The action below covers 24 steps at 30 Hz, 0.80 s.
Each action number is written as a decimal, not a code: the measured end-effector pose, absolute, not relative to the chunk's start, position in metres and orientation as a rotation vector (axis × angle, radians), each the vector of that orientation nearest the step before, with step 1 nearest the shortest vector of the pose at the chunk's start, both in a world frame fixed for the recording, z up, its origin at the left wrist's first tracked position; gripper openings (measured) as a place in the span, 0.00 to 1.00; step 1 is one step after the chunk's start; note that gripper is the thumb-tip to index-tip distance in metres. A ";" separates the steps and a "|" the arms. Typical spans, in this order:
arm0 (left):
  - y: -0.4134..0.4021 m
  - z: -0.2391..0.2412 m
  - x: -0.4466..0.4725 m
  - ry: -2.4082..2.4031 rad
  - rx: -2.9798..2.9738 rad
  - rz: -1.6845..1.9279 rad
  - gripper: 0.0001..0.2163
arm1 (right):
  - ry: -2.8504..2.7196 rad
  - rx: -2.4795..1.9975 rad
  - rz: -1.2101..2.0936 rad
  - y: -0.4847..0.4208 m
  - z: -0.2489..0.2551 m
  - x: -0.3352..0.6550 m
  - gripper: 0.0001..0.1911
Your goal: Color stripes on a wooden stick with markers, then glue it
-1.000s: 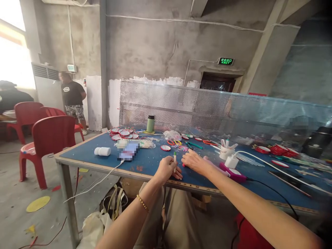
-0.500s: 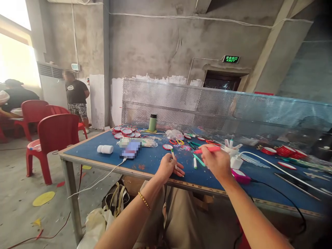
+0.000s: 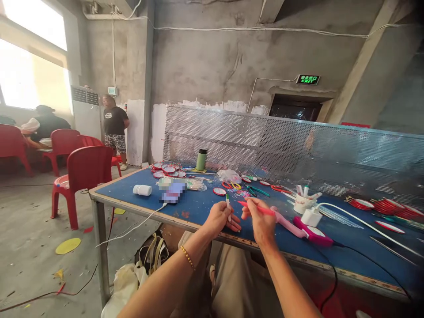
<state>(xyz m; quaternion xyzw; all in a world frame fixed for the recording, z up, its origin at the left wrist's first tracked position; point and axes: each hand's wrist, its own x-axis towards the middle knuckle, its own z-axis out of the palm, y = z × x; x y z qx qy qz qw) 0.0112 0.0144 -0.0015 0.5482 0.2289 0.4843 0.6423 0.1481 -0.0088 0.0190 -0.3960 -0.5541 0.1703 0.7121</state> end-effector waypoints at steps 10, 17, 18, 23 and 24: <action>0.014 -0.003 0.005 0.481 1.289 1.061 0.13 | -1.306 -0.933 0.422 -0.006 0.012 0.145 0.18; 0.013 0.000 0.006 0.524 1.319 1.035 0.07 | -1.191 -0.891 0.443 -0.004 0.012 0.150 0.17; 0.013 0.000 0.006 0.532 1.322 1.037 0.07 | -1.184 -0.892 0.454 -0.004 0.011 0.150 0.17; 0.016 0.000 0.009 0.554 1.329 1.032 0.03 | -1.203 -0.916 0.513 -0.004 0.004 0.153 0.21; 0.017 0.000 0.009 0.559 1.329 1.033 0.03 | -1.208 -0.916 0.512 -0.004 0.004 0.154 0.22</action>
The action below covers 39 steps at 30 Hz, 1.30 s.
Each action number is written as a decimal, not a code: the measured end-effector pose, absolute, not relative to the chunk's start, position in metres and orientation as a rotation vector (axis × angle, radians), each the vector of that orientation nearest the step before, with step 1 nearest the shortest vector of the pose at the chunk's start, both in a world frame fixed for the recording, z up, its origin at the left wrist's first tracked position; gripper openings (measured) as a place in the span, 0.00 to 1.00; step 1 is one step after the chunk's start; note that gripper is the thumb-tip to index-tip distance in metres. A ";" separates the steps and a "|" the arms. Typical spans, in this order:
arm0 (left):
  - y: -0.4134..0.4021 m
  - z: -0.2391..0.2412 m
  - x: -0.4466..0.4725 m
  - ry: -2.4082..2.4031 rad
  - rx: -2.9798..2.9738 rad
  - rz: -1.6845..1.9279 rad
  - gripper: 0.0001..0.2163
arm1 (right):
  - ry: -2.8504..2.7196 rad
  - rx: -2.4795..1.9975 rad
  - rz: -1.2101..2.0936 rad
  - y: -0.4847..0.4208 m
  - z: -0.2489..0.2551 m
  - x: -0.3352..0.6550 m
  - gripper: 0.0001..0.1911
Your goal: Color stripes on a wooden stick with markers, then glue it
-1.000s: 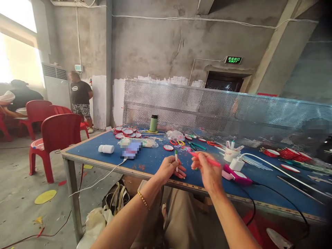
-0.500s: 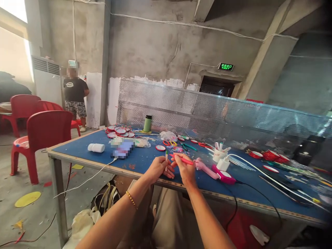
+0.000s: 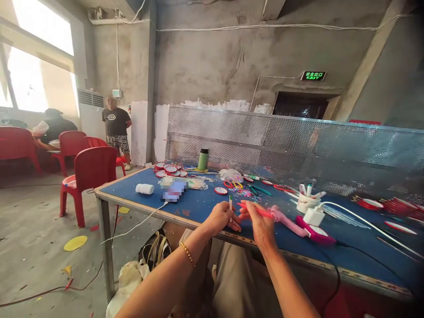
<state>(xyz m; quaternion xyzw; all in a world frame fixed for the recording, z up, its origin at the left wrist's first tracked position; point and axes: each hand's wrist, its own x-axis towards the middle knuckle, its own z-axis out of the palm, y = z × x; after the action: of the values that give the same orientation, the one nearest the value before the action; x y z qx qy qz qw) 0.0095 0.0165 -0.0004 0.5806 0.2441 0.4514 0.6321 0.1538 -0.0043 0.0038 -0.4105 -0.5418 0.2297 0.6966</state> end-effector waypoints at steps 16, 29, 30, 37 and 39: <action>0.007 0.000 -0.004 0.496 1.415 0.953 0.10 | -1.262 -0.910 0.357 -0.010 0.005 0.144 0.17; 0.008 0.004 -0.010 0.444 1.462 0.831 0.14 | -1.314 -0.889 0.356 -0.012 0.003 0.142 0.12; 0.010 0.004 -0.010 0.438 1.463 0.827 0.15 | -1.317 -0.892 0.352 -0.012 0.003 0.142 0.12; 0.013 0.000 -0.005 0.419 1.484 0.867 0.20 | -1.353 -0.922 0.333 -0.012 0.005 0.143 0.14; 0.011 0.000 -0.004 0.413 1.498 0.884 0.22 | -1.358 -0.928 0.332 -0.013 0.005 0.143 0.13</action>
<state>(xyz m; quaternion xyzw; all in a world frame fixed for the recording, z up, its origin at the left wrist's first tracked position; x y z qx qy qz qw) -0.0044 0.0113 -0.0004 0.6532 0.1803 0.3853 0.6265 0.1430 -0.0125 0.0051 -0.4114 -0.6023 0.1473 0.6681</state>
